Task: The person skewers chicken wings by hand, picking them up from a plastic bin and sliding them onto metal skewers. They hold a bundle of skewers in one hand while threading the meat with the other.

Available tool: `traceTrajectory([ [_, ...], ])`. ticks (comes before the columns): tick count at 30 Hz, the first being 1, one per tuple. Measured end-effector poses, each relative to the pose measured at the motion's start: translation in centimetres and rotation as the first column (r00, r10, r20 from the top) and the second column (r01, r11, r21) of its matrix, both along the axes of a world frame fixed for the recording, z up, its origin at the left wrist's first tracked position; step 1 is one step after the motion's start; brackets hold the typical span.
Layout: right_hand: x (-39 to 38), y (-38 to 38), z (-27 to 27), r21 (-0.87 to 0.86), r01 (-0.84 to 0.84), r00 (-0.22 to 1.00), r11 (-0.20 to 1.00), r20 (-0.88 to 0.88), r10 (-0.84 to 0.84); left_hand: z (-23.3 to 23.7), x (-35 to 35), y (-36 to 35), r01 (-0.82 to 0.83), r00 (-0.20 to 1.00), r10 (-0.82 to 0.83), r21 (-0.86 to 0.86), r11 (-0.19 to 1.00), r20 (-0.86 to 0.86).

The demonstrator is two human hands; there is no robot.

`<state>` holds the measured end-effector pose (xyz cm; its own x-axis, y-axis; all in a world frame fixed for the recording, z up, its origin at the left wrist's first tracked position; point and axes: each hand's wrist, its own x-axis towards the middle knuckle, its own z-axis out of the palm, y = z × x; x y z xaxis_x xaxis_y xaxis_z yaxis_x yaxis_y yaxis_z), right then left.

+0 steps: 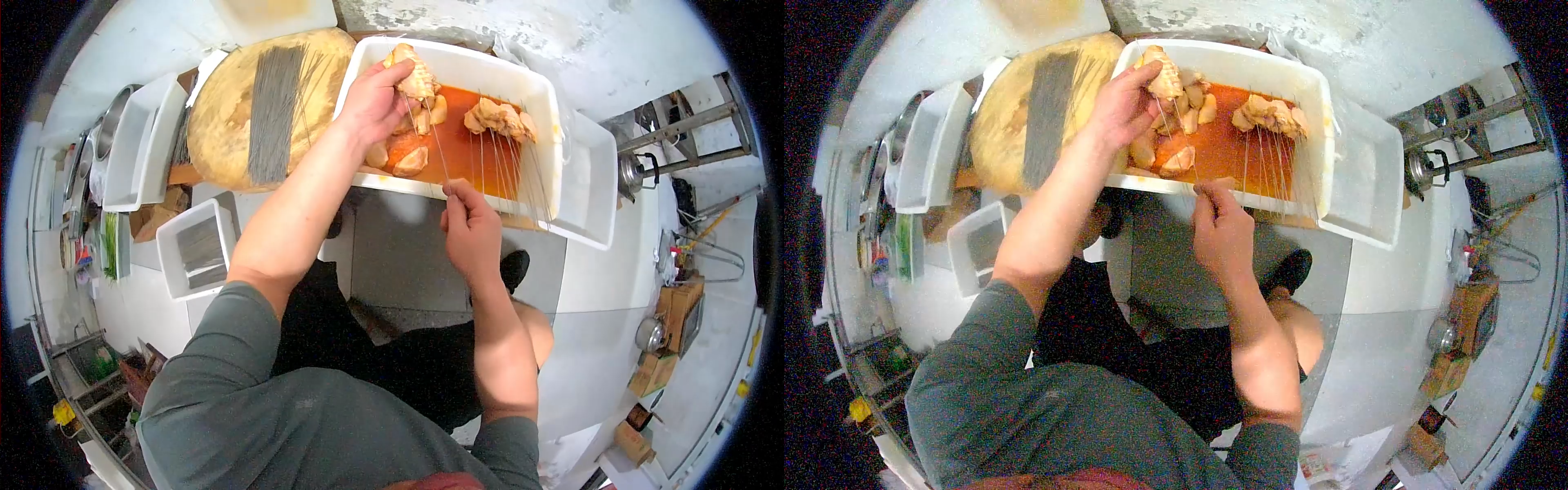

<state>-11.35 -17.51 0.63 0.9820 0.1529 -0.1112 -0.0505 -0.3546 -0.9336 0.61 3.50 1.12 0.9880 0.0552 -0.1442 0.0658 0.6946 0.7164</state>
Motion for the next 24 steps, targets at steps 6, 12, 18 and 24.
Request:
traceTrajectory([
  [6,-0.1,0.1,0.4,0.098,0.009,0.995,0.995,-0.098,0.000,0.4,-0.3,-0.1,0.053,0.997,-0.053,0.004,0.999,0.054],
  [12,-0.1,0.6,0.0,0.153,0.049,0.994,0.987,-0.104,-0.033,0.3,-0.4,-0.5,0.042,0.997,-0.042,-0.001,0.999,0.061],
  [18,0.6,1.4,0.0,0.244,0.094,0.987,0.965,-0.152,-0.057,-0.1,-0.7,-1.7,0.061,0.998,-0.061,0.065,0.996,-0.001],
  [24,0.4,2.2,-0.3,0.333,0.089,0.987,0.939,-0.158,-0.037,-0.4,-0.5,-1.9,0.026,0.999,-0.026,0.033,0.999,-0.020],
])
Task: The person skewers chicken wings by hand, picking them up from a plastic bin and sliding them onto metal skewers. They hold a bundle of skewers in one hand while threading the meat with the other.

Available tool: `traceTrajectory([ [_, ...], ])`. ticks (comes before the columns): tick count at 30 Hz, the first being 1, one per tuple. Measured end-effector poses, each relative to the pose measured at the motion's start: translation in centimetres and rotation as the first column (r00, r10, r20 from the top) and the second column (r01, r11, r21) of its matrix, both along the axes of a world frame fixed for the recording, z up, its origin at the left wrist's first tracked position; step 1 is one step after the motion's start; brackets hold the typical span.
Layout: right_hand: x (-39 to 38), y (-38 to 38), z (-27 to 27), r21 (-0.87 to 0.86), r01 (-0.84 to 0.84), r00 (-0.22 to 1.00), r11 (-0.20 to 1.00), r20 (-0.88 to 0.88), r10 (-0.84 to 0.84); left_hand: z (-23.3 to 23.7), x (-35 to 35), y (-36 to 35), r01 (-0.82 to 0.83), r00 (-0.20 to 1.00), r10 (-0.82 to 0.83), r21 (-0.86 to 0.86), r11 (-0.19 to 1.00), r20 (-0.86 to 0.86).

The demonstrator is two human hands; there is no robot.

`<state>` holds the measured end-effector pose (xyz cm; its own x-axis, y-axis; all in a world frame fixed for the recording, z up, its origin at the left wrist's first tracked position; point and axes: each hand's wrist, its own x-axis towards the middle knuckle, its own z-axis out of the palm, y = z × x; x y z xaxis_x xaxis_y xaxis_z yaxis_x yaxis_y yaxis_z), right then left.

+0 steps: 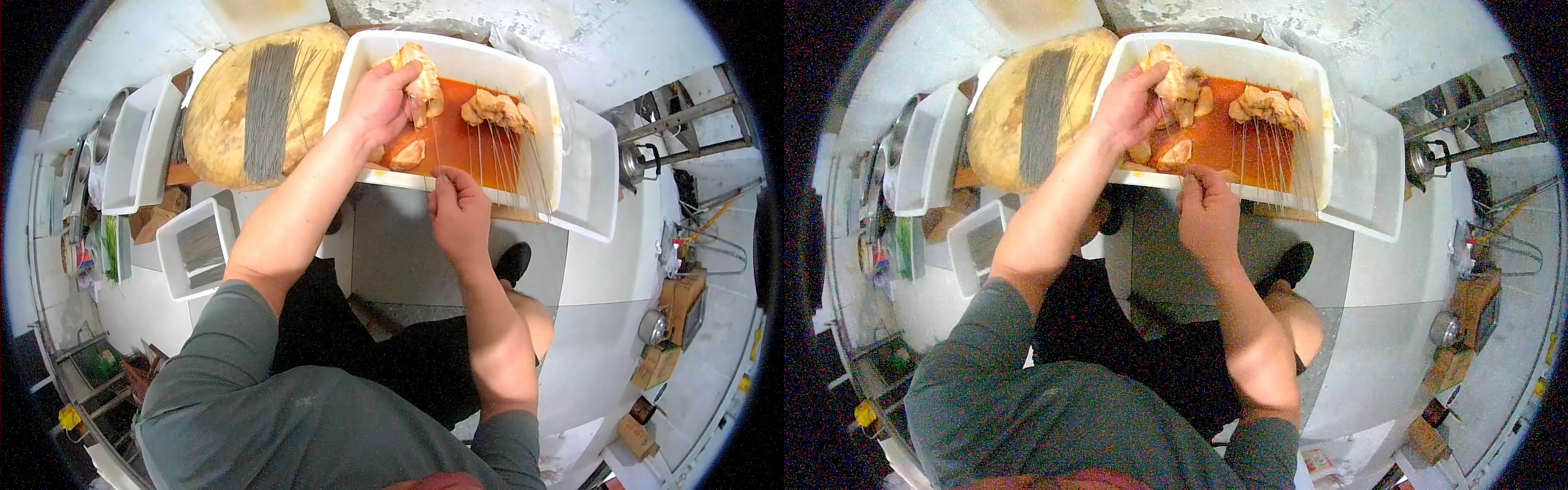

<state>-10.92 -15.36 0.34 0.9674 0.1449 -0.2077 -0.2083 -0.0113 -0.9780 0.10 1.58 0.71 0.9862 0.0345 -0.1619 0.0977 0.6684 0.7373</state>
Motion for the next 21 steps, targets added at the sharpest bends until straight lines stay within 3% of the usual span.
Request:
traceTrajectory([
  [5,-0.1,-0.2,1.0,-0.013,-0.028,0.999,1.000,-0.046,0.028,0.8,-0.2,-0.1,-0.040,0.999,0.040,0.012,0.999,0.012],
  [8,-0.5,-0.5,0.9,0.017,-0.009,0.997,1.000,-0.071,0.011,0.8,-0.1,0.3,0.016,1.000,-0.015,-0.039,0.999,0.017],
  [14,-0.7,-0.5,0.6,0.009,-0.010,0.997,1.000,-0.077,0.010,0.6,0.2,0.2,-0.037,0.997,0.044,-0.128,0.991,0.057],
  [21,-0.9,-0.2,1.2,-0.007,-0.019,0.996,1.000,-0.093,0.018,1.4,0.1,0.3,-0.099,0.995,0.101,-0.113,0.989,0.012],
])
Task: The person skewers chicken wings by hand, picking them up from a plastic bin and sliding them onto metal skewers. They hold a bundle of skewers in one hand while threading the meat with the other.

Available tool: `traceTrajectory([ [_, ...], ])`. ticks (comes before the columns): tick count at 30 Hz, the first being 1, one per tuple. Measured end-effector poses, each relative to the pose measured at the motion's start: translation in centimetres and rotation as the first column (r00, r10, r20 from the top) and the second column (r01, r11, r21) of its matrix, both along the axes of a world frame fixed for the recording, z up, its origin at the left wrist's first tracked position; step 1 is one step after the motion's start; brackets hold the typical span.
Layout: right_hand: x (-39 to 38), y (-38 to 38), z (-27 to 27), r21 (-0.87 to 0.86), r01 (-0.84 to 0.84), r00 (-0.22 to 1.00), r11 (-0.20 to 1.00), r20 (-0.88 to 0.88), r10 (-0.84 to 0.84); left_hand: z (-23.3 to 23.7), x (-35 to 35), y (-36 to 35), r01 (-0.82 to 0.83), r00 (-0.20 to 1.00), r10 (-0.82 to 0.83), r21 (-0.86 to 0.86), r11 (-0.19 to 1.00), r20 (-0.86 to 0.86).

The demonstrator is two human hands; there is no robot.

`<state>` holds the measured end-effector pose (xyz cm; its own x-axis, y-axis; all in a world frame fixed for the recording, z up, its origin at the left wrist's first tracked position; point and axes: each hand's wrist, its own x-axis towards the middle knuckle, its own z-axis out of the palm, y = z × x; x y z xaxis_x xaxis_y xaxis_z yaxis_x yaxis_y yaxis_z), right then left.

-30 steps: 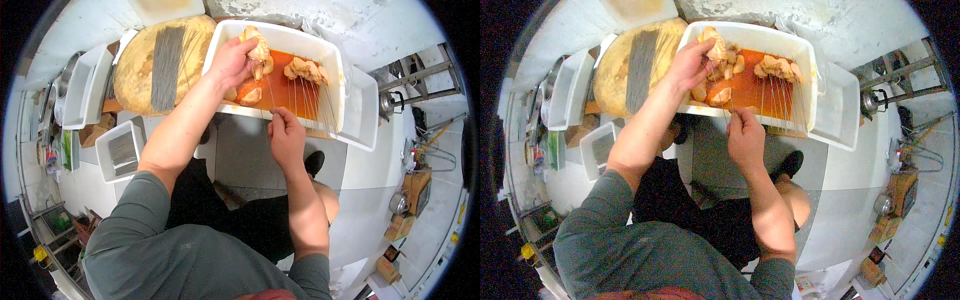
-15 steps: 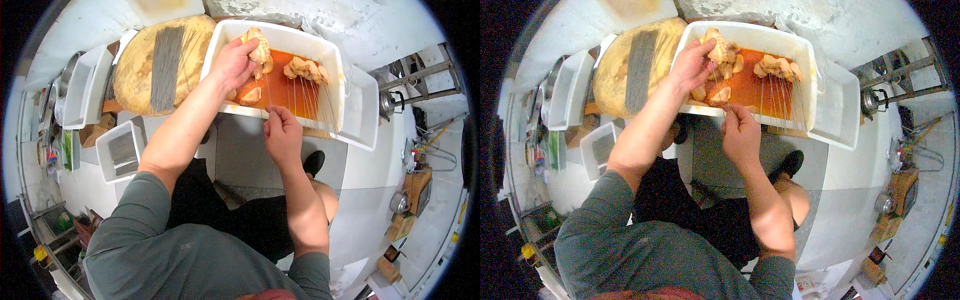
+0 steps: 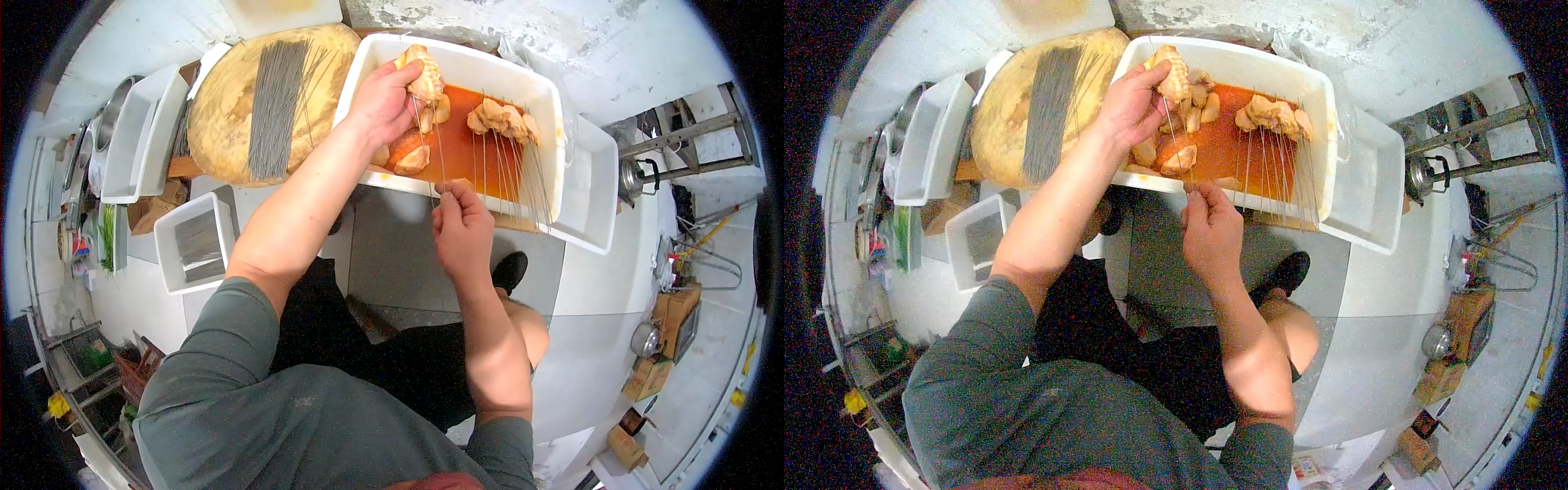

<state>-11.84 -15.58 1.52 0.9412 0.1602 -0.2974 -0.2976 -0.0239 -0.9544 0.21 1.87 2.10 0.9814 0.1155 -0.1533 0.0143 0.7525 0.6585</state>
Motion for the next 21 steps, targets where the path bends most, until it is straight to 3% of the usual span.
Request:
traceTrajectory([
  [11,0.1,-0.5,-0.1,0.073,0.018,0.999,0.997,-0.036,-0.015,0.3,-0.7,-0.8,0.024,0.999,-0.026,0.084,0.996,0.028],
  [14,0.6,-0.4,0.1,0.100,0.069,0.995,0.993,-0.080,-0.061,-0.6,-0.4,-0.7,0.091,0.994,-0.100,0.166,0.982,0.048],
  [21,1.9,0.0,1.5,0.194,0.074,0.995,0.978,-0.075,-0.060,0.2,-1.2,-2.5,0.051,0.997,-0.057,0.120,0.991,0.051],
])
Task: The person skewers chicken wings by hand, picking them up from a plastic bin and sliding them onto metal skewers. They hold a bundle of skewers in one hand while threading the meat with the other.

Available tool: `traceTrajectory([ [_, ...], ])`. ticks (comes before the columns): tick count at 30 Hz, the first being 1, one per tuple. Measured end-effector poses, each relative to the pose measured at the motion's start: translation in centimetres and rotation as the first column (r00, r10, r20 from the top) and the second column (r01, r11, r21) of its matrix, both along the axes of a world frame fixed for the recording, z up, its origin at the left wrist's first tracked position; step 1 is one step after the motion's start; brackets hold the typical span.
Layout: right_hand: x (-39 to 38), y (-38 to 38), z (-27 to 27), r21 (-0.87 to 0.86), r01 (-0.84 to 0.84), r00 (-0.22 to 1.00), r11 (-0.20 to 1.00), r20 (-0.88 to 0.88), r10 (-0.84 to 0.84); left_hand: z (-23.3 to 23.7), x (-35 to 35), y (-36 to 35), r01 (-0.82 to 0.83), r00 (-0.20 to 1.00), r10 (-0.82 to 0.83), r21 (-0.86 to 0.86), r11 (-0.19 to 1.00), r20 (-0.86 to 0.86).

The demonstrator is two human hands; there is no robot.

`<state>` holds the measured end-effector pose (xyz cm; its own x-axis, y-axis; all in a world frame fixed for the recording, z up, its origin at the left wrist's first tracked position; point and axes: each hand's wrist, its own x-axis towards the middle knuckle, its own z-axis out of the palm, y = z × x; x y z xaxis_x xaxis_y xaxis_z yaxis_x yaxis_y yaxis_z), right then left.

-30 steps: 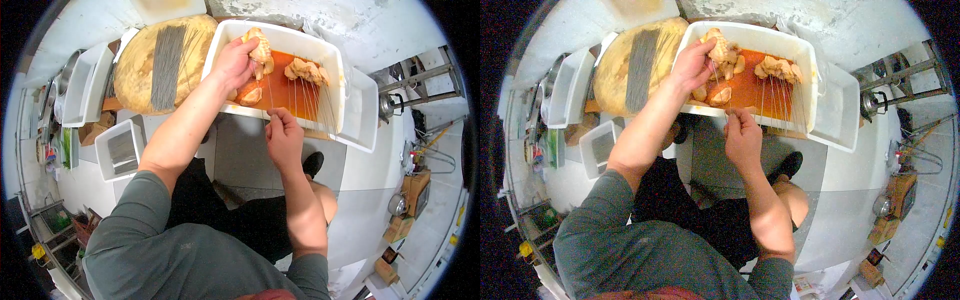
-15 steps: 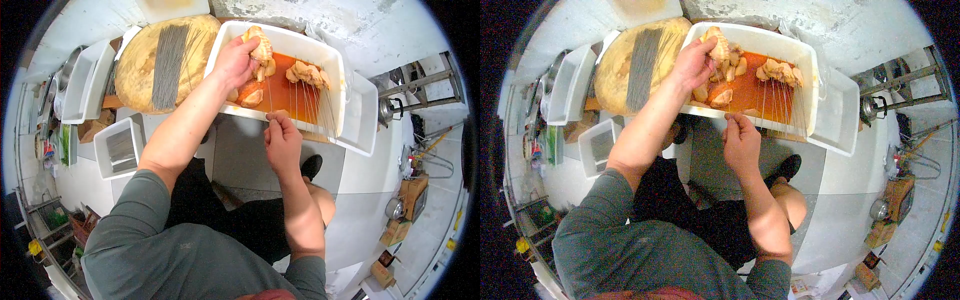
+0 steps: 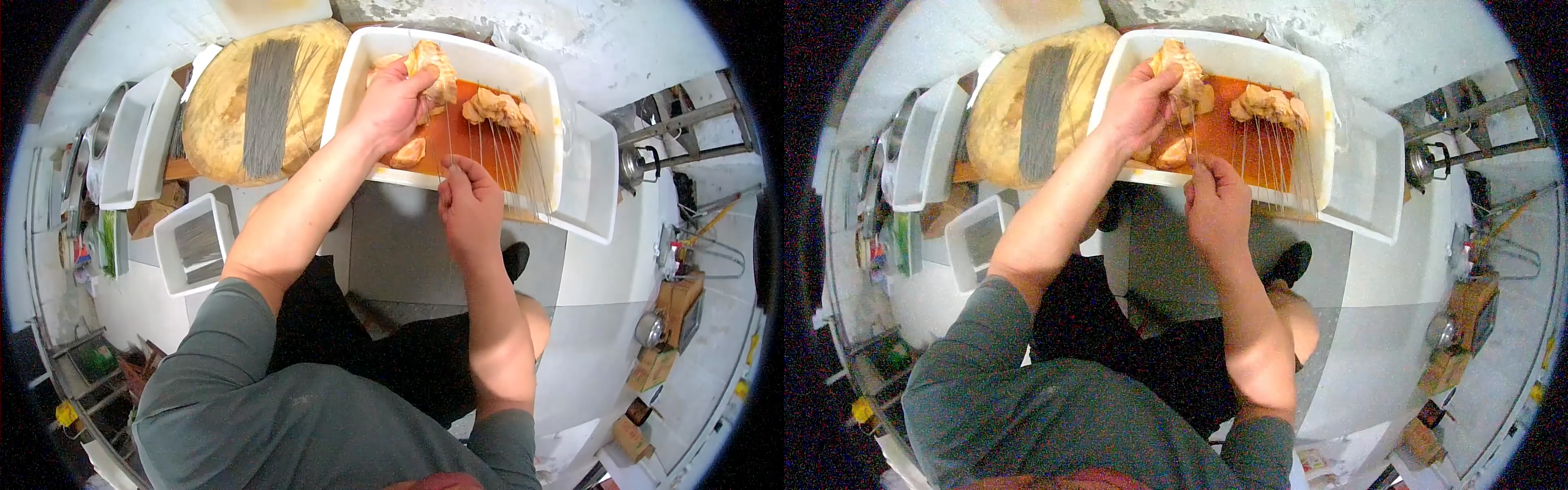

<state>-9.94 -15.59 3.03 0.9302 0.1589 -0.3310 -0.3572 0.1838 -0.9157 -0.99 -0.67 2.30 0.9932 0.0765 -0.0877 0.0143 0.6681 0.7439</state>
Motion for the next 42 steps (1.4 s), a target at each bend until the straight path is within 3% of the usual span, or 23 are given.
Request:
traceTrajectory([
  [5,0.8,-0.1,-0.2,-0.001,0.015,0.998,1.000,0.054,-0.015,-1.3,0.1,-0.2,0.064,0.997,-0.058,0.113,0.992,-0.059],
  [8,1.0,0.0,-1.2,-0.091,0.044,0.990,0.995,0.135,-0.032,0.3,-0.1,-0.9,0.003,0.993,-0.004,-0.001,1.000,-0.116],
  [11,0.8,-0.3,-2.0,-0.308,0.043,0.967,0.950,0.253,0.038,-0.7,0.5,0.0,-0.002,0.994,0.002,-0.004,1.000,-0.110],
  [17,-0.6,-0.9,-2.8,-0.567,0.113,0.863,0.816,0.463,0.202,-0.9,0.7,1.8,-0.005,0.992,0.012,0.055,0.998,-0.128],
  [26,-0.1,-0.3,-2.2,-0.544,0.097,0.892,0.833,0.418,0.169,-2.3,0.7,1.3,0.056,0.986,-0.029,0.162,0.985,-0.162],
  [32,-0.3,0.0,-4.0,-0.521,0.046,0.907,0.853,0.380,0.184,-1.3,0.4,1.1,-0.008,0.984,0.013,0.026,1.000,-0.179],
  [35,-0.7,0.2,-4.2,-0.497,-0.096,0.945,0.863,0.225,0.235,-2.0,0.9,1.4,-0.026,0.989,0.026,0.004,1.000,-0.148],
  [38,-1.1,0.3,-4.0,-0.611,-0.005,0.897,0.792,0.348,0.274,-0.8,0.3,1.0,-0.078,0.981,0.079,0.015,0.997,-0.177],
  [42,-1.1,0.3,-2.4,-0.645,-0.009,0.885,0.764,0.351,0.306,-1.0,0.4,0.9,-0.073,0.986,0.070,-0.016,0.997,-0.151],
])
